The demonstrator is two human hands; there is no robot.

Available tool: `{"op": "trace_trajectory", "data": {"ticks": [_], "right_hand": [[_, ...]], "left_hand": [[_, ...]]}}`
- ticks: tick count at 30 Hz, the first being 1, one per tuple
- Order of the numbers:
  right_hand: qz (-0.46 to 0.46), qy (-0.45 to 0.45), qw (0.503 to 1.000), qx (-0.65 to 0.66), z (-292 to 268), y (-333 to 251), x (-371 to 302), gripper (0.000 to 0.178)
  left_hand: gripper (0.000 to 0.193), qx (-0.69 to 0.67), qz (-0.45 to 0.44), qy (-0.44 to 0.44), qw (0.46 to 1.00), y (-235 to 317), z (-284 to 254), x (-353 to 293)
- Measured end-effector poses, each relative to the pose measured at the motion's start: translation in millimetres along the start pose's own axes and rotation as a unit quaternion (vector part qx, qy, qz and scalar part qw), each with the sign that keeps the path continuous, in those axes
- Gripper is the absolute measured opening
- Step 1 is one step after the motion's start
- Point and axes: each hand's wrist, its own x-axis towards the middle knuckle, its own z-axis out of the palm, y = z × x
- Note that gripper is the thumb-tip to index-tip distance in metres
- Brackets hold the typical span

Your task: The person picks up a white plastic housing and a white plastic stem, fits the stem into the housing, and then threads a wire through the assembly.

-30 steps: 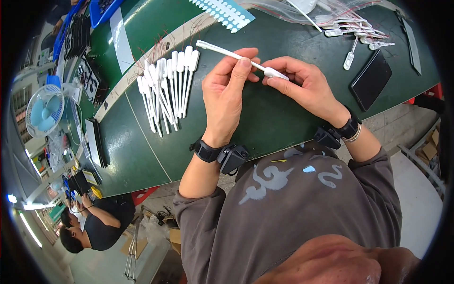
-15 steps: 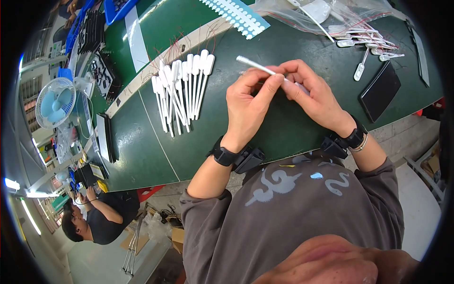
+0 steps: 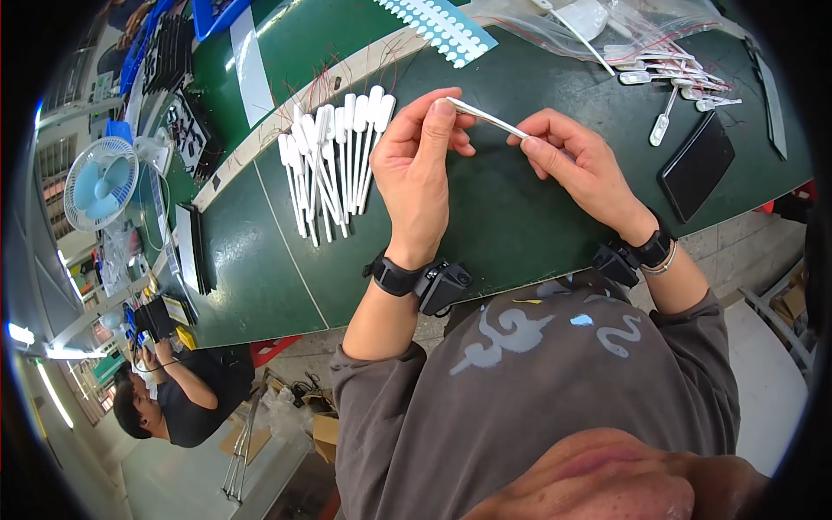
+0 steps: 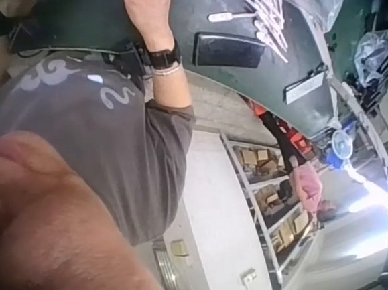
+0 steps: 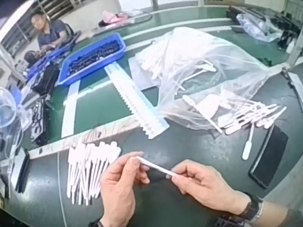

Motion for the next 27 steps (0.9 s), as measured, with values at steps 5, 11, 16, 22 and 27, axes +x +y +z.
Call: {"op": "trace_trajectory", "data": {"ticks": [5,11,16,22,27], "right_hand": [[0.015,0.019,1.000,-0.002,-3,-2,0,0.020],[-0.007,0.073,0.997,-0.023,-2,6,1,0.021],[-0.005,0.073,0.997,-0.034,-2,2,-1,0.020],[-0.006,0.067,0.997,-0.032,-4,-3,-2,0.020],[-0.005,0.058,0.996,-0.068,-3,-3,-1,0.020]], "left_hand": [[0.028,-0.012,-0.024,-0.004,1.000,1,-4,1],[0.025,-0.001,-0.039,-0.021,0.999,3,-4,3],[0.020,0.139,0.045,-0.058,0.988,5,-11,5],[0.019,0.182,0.054,-0.085,0.978,13,-16,6],[0.022,0.135,-0.009,-0.072,0.988,15,-14,6]]}}
